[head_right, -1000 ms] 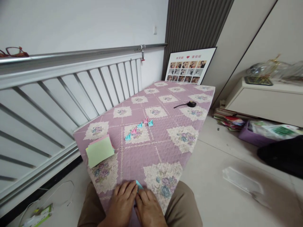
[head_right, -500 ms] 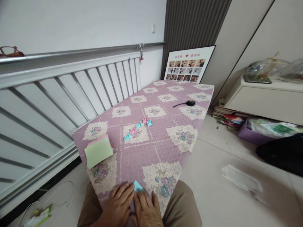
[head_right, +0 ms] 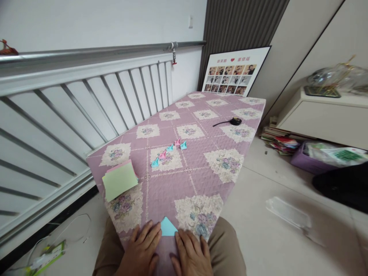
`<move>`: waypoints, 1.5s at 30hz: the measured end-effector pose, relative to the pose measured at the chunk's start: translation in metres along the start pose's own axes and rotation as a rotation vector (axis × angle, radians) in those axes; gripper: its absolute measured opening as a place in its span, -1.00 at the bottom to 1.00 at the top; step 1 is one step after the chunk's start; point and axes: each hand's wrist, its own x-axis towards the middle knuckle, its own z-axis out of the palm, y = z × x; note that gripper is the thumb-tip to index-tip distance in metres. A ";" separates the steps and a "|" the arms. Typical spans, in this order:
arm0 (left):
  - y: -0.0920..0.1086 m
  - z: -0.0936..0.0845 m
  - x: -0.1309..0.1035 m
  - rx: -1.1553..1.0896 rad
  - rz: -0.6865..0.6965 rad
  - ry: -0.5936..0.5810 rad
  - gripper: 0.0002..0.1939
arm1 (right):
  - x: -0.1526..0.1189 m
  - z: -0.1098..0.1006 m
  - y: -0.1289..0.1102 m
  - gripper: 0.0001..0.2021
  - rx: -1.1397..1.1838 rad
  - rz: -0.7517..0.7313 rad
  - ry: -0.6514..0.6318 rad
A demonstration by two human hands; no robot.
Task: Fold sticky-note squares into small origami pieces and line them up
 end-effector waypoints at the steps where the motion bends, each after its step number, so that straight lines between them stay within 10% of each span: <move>1: 0.000 -0.001 0.001 -0.003 -0.001 -0.005 -0.51 | -0.002 0.000 0.001 -0.58 -0.003 0.020 -0.005; 15: 0.003 0.002 -0.009 -0.018 -0.075 0.187 -0.64 | 0.019 -0.016 0.000 -0.74 0.095 0.096 -0.033; 32: -0.002 -0.013 0.017 -0.490 -0.417 -0.123 -0.88 | 0.079 -0.010 -0.009 -0.82 0.418 0.048 -0.254; 45: -0.009 -0.006 0.024 -0.474 -0.331 -0.069 -0.88 | 0.084 -0.016 -0.007 -0.88 0.369 -0.026 -0.267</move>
